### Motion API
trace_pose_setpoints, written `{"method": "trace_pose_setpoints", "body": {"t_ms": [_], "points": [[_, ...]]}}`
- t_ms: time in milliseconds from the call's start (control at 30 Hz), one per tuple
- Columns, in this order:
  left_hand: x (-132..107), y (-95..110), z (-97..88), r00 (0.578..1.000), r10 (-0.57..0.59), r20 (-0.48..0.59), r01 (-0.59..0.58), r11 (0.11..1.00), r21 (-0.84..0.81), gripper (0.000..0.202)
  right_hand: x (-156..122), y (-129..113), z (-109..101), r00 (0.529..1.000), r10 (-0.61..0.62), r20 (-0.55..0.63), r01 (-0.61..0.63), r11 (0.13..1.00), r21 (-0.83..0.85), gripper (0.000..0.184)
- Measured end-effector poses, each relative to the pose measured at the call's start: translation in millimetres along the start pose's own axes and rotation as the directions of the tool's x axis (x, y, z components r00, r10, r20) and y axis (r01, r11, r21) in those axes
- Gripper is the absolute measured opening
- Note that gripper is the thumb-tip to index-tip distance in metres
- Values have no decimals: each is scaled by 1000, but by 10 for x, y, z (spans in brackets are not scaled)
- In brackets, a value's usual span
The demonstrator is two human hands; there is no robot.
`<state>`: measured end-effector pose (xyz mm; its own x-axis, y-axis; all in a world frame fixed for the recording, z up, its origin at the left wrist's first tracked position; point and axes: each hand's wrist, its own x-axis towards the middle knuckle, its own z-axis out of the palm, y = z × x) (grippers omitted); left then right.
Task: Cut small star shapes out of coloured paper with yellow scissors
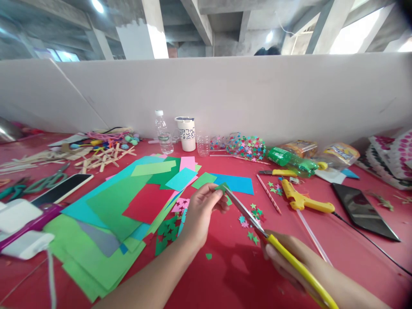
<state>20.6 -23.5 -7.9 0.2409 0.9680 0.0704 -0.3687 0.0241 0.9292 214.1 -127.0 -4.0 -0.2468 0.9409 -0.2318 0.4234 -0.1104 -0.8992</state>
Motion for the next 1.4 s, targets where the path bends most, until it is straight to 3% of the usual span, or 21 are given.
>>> {"method": "trace_pose_setpoints", "body": {"t_ms": [367, 567, 967, 1067, 1233, 1400], "points": [[7, -36, -26, 999, -15, 30, 16, 999, -44, 8, 13, -85, 7, 999, 15, 48, -12, 999, -50, 50], [11, -49, -34, 999, -20, 30, 21, 998, -53, 7, 31, -65, 8, 988, 102, 114, -100, 995, -23, 54], [24, -69, -45, 999, -27, 36, 29, 998, -64, 7, 30, -105, 19, 984, 131, 121, -137, 990, 40, 58], [21, -61, -43, 999, -36, 38, 39, 997, -71, 7, 25, -89, 19, 986, 133, 102, -139, 989, 56, 58], [14, -46, -34, 998, -47, 31, 49, 996, -78, 7, 14, -75, 19, 1000, 20, 20, -22, 993, 119, 59], [19, -54, -36, 998, -54, 30, 56, 995, -86, 6, -4, -107, 31, 998, 54, -10, -51, 982, 181, 63]]}}
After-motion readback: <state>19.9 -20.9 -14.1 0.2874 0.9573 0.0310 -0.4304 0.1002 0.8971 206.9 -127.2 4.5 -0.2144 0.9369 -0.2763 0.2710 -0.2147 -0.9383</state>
